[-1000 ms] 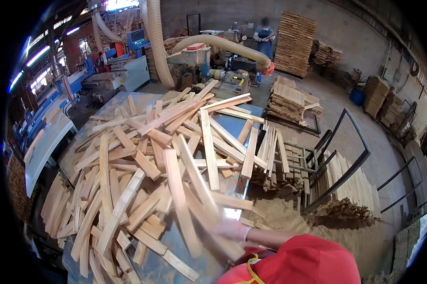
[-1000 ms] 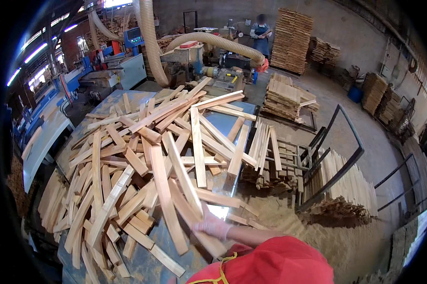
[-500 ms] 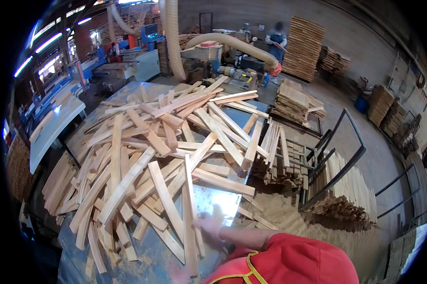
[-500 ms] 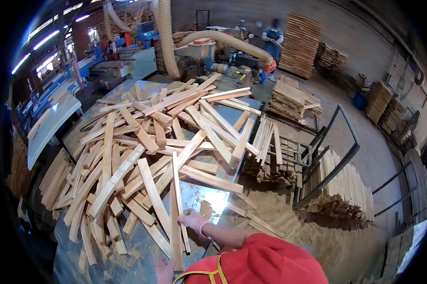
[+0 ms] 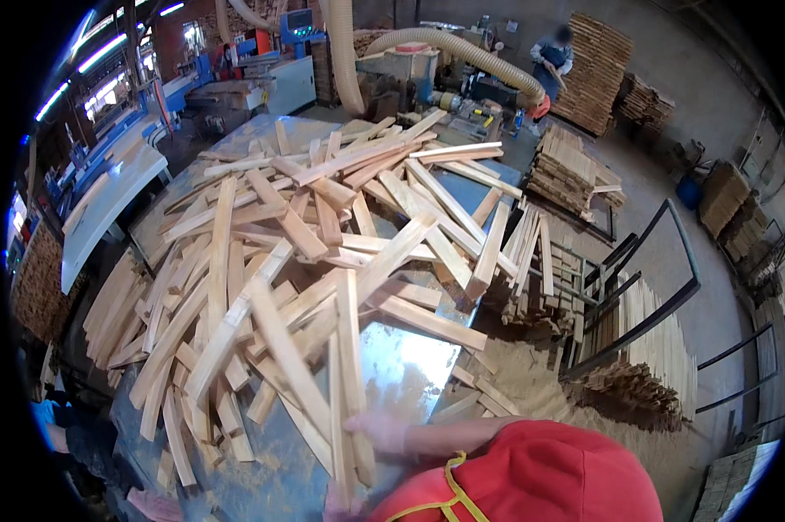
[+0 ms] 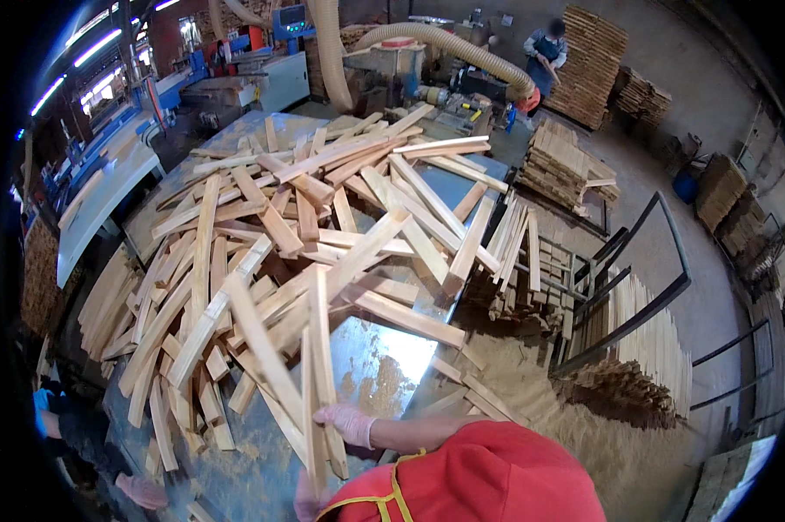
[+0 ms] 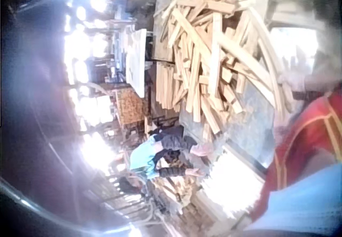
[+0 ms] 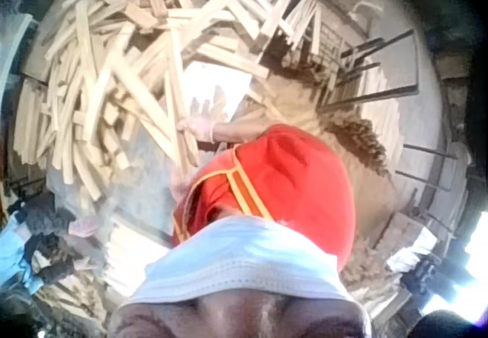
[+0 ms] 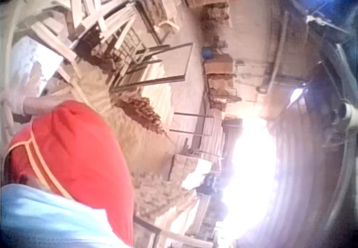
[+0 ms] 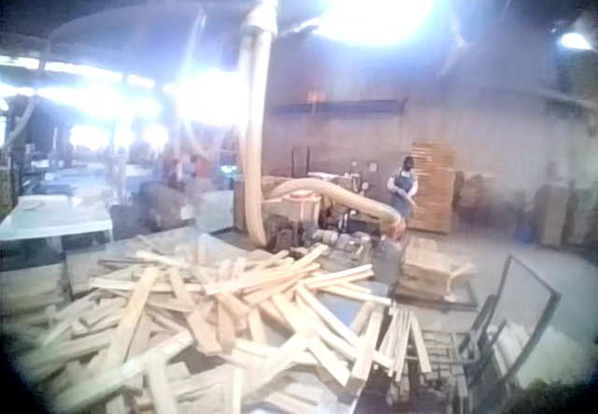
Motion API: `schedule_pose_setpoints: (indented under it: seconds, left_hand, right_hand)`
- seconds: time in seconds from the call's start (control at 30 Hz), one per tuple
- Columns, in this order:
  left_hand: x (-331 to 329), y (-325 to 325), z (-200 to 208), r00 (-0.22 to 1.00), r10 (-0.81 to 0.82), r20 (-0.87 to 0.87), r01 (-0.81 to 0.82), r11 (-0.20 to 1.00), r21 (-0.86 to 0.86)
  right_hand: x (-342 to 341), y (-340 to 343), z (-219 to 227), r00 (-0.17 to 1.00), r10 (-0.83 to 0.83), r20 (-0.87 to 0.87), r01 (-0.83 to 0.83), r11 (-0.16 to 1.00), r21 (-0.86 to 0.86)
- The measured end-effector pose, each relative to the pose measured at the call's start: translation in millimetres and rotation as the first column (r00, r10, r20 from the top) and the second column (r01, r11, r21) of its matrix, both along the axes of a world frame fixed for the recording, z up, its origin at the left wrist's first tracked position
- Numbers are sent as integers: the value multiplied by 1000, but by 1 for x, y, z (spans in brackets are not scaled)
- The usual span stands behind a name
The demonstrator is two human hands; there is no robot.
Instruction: The person sorts wooden planks on a metal table in a workshop. They pick up individual planks from a disorganized pile, inspect them, and place them into a neat stack. The person occasionally adjusts the camera mounted on their head.
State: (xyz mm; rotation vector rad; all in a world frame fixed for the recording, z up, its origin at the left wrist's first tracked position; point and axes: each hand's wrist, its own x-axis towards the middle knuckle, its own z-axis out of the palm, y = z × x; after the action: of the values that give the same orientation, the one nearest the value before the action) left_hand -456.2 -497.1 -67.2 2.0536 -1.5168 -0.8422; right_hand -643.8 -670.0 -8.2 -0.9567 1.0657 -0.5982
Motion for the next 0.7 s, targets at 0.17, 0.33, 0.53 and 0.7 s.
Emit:
schedule_pose_setpoints:
  seconds: [0.17, 0.33, 0.53, 0.7]
  left_hand:
    - [15, 12, 11, 997, 66, 40, -67, 998, 20]
    - [16, -4, 11, 993, 94, 67, -94, 996, -5]
    - [21, -16, 11, 993, 108, 50, -107, 994, -23]
    - [24, -25, 13, 994, 95, 47, -94, 995, -26]
  right_hand:
    - [49, 23, 27, 978, 191, 80, -190, 981, -23]
    - [134, 14, -20, 1000, 3, 30, -8, 989, 147]
    - [105, 9, -1, 993, 114, -6, -113, 990, 84]
    - [75, 42, 45, 996, 91, -20, -90, 995, 38]
